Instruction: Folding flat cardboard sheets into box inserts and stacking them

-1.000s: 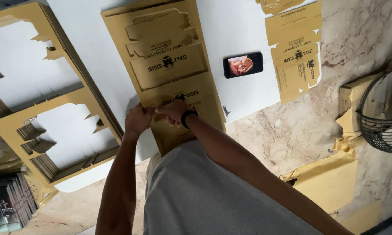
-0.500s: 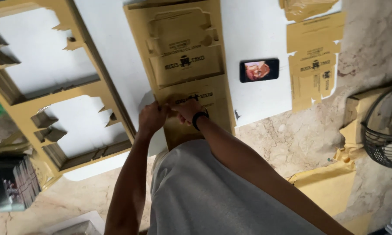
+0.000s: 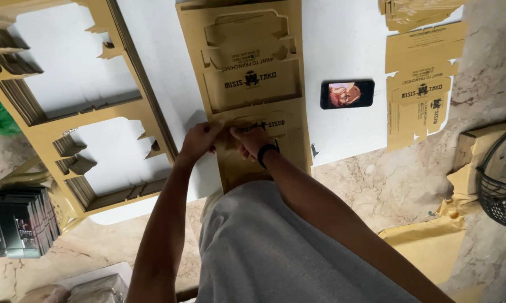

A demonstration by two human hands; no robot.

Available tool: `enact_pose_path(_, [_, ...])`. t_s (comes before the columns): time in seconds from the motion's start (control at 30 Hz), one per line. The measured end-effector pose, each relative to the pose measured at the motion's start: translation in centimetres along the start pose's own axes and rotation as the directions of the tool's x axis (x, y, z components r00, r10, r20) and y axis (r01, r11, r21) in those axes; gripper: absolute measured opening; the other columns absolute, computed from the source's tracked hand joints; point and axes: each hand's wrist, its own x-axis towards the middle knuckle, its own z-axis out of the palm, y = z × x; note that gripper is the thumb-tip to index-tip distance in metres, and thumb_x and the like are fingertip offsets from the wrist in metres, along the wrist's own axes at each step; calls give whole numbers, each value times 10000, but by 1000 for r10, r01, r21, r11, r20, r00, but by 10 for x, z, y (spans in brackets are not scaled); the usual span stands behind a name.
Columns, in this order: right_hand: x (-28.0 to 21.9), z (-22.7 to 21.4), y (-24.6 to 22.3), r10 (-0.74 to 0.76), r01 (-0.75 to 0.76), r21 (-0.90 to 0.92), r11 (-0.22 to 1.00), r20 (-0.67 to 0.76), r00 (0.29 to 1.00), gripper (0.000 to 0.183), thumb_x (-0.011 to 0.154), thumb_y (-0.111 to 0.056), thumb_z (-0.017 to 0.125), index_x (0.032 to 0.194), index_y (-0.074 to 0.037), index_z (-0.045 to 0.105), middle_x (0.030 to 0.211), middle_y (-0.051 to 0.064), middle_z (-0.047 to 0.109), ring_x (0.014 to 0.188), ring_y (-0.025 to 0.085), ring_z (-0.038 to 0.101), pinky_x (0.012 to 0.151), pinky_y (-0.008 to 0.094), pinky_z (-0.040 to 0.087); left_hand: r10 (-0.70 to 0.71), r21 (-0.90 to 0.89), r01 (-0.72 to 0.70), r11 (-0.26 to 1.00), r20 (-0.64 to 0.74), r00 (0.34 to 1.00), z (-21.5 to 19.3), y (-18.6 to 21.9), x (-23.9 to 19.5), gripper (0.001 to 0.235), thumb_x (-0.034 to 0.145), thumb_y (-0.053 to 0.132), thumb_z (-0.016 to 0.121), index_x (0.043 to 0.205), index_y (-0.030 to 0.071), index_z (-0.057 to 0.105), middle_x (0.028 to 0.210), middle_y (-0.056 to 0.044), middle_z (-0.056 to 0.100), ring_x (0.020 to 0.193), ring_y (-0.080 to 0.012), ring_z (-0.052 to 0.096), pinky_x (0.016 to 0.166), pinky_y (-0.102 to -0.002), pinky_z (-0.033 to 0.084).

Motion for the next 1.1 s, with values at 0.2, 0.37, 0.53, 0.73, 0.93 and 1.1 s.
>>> enact_pose_path(0.2, [12, 9, 6, 57, -56, 28, 998, -37, 998, 322, 1018, -264, 618, 962, 51, 649, 681, 155, 708, 458, 205, 671, 308, 272, 499, 175, 491, -55, 869, -201, 964, 37, -27, 30, 600, 974, 564, 539, 778, 39, 753, 710, -238, 710, 810, -460, 739, 760, -574, 588])
enact_pose_path(0.37, [9, 7, 11, -31, 30, -21, 999, -45, 998, 349, 992, -213, 591, 743, 18, 673, 584, 123, 682, 389, 169, 642, 264, 252, 474, 592, 772, -199, 603, -266, 761, 53, -34, 10, 489, 995, 465, 601, 607, 169, 565, 478, -47, 562, 482, -262, 672, 486, -390, 560])
enact_pose_path(0.53, [52, 8, 43, -104, 98, -152, 983, -30, 994, 383, 931, -140, 665, 564, -30, 640, 484, 96, 614, 340, 159, 571, 286, 257, 442, 737, 851, -220, 476, -250, 628, 63, -37, 7, 474, 1015, 460, 607, 623, 202, 535, 468, 3, 531, 419, -210, 627, 440, -364, 517])
enact_pose_path(0.73, [42, 6, 32, -184, 167, -450, 878, 4, 983, 516, 923, -208, 622, 408, -189, 586, 381, -5, 524, 286, 143, 468, 386, 289, 436, 805, 925, -158, 345, -204, 557, 68, -40, 3, 441, 1011, 445, 627, 638, 232, 527, 472, 44, 516, 410, -171, 603, 446, -306, 508])
enact_pose_path(0.93, [-21, -18, -8, -132, 124, -354, 927, 2, 991, 483, 894, -172, 641, 418, -158, 560, 398, 21, 507, 304, 125, 432, 403, 281, 397, 659, 911, -136, 390, -173, 733, 53, -30, 18, 446, 971, 488, 638, 630, 206, 586, 487, 2, 562, 444, -205, 635, 471, -367, 531])
enact_pose_path(1.1, [-50, -23, -16, -191, 189, -53, 981, -27, 981, 553, 1024, -301, 546, 496, -139, 561, 390, 14, 515, 323, 129, 489, 509, 262, 497, 128, 243, -63, 968, -261, 957, 33, -9, 13, 555, 866, 509, 651, 710, -18, 728, 715, -259, 690, 864, -507, 700, 768, -620, 475])
